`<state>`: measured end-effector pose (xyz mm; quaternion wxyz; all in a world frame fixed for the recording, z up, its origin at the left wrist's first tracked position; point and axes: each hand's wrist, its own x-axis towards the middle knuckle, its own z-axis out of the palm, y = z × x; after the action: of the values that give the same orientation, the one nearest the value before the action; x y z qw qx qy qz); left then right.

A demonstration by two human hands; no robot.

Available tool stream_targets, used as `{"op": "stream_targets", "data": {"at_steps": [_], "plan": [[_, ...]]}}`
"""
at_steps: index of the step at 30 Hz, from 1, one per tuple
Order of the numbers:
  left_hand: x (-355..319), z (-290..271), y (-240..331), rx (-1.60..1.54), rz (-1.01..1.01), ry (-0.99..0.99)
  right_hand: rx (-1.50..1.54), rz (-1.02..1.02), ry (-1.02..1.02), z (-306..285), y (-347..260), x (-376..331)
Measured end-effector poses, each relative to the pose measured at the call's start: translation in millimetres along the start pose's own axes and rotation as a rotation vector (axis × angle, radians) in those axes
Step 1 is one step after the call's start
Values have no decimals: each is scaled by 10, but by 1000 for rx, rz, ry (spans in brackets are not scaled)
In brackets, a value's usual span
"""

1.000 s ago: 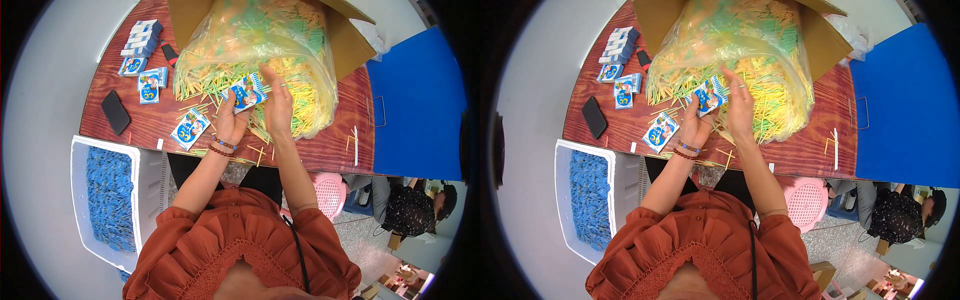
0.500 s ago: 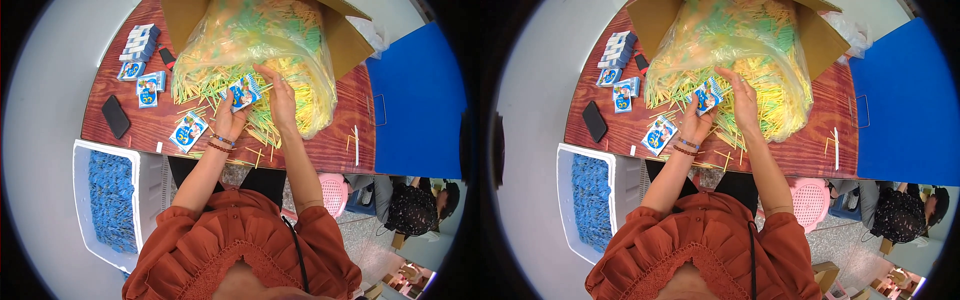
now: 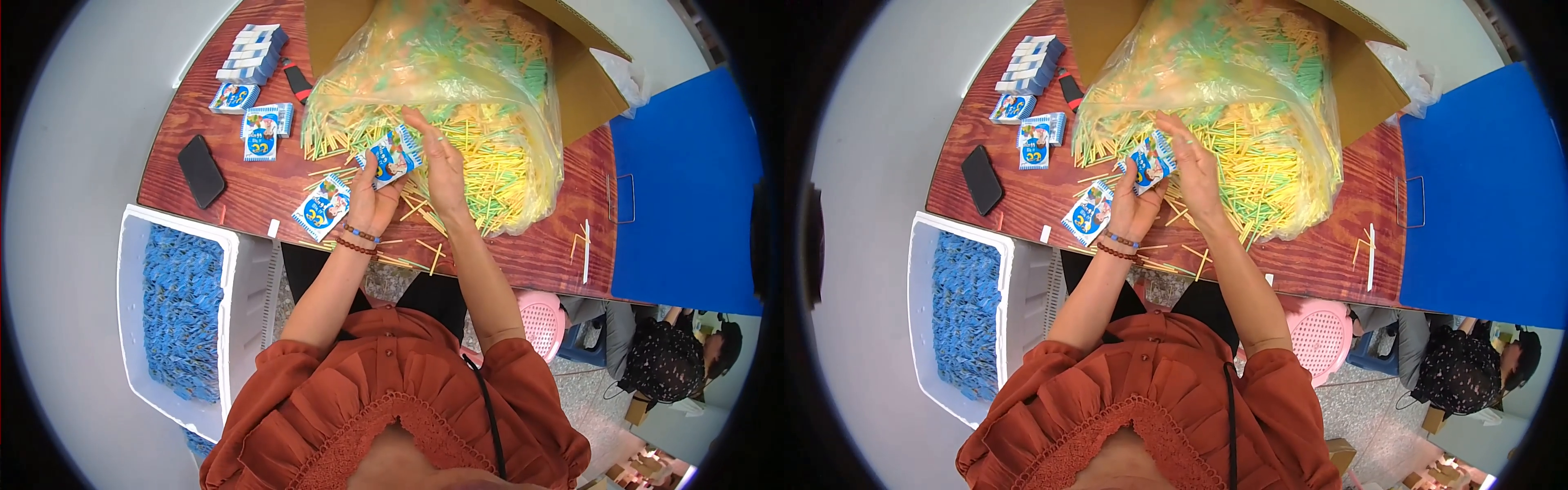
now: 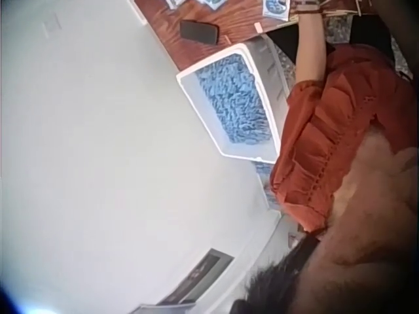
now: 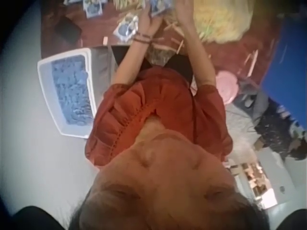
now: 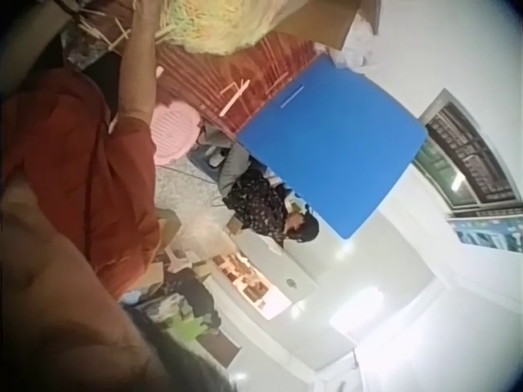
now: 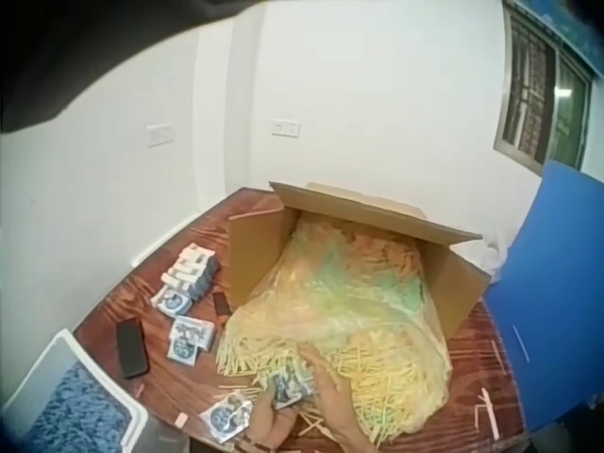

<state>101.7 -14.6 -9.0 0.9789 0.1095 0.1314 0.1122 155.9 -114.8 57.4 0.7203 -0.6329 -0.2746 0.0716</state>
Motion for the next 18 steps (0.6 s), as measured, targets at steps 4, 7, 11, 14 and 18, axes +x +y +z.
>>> {"op": "stream_targets", "data": {"at_steps": [4,7,11,14,18], "plan": [[-10,-44,61,14,12,-4,123,-52,13,-26,-14,57],[-35,-30,95,20,17,-13,78,-40,17,24,2,71],[-26,-44,93,8,18,-10,56,-25,7,76,43,53],[-20,-60,96,21,31,-9,19,-37,-17,111,7,54],[-25,-41,95,14,24,-37,-118,-1,-33,139,33,69]]}}
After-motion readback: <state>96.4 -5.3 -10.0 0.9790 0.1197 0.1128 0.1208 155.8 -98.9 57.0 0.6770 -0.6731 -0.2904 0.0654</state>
